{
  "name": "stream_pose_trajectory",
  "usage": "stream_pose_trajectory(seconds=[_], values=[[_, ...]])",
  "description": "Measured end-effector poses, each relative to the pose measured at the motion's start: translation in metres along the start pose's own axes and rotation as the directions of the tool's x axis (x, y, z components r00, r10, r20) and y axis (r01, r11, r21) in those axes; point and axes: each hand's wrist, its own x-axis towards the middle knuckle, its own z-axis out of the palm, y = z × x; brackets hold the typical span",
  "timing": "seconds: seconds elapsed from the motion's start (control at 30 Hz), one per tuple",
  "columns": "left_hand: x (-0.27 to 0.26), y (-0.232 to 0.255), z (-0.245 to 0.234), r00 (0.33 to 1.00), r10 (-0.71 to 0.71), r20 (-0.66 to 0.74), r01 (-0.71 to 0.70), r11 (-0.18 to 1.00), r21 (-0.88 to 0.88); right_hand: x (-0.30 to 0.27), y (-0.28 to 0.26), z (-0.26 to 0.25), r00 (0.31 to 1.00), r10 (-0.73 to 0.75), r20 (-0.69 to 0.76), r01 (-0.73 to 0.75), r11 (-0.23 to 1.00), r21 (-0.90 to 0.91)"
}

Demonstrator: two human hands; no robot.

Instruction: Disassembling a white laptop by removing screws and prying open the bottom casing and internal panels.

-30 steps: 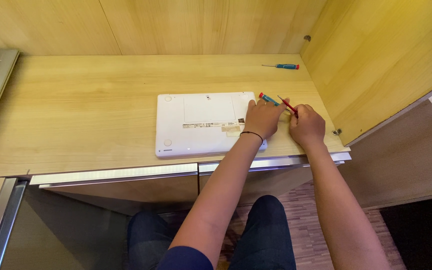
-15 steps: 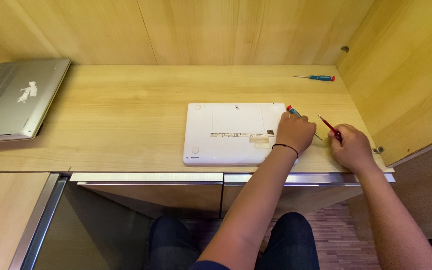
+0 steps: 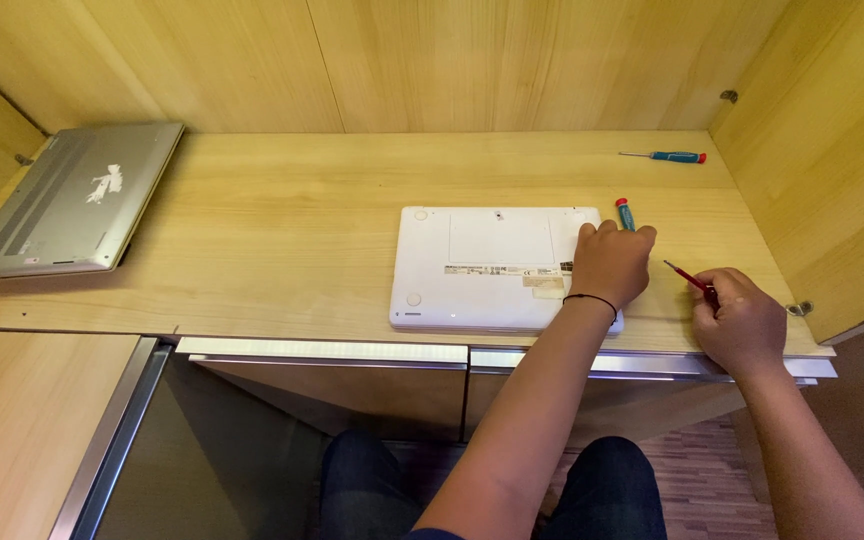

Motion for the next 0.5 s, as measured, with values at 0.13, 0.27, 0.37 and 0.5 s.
stream_pose_trajectory(seconds=[0.13, 0.27, 0.37, 0.5], values=[[-0.004, -0.006, -0.007, 0.996, -0.086, -0.016, 0.079, 0.964, -0.254, 0.000, -0.001, 0.000, 1.000, 0.006, -0.010, -0.007, 0.999, -0.039], [-0.026, -0.012, -0.024, 0.956, -0.242, -0.167, 0.113, 0.826, -0.552, 0.006, -0.013, -0.010, 0.995, -0.043, 0.093, 0.048, 0.998, -0.051], [-0.049, -0.019, -0.035, 0.953, -0.216, -0.212, 0.065, 0.830, -0.554, 0.024, -0.025, -0.005, 0.963, -0.133, 0.235, 0.149, 0.987, -0.053], [-0.088, -0.029, -0.059, 0.940, -0.152, -0.307, -0.031, 0.854, -0.519, 0.056, -0.050, 0.012, 0.938, -0.021, 0.346, 0.052, 0.995, -0.080]])
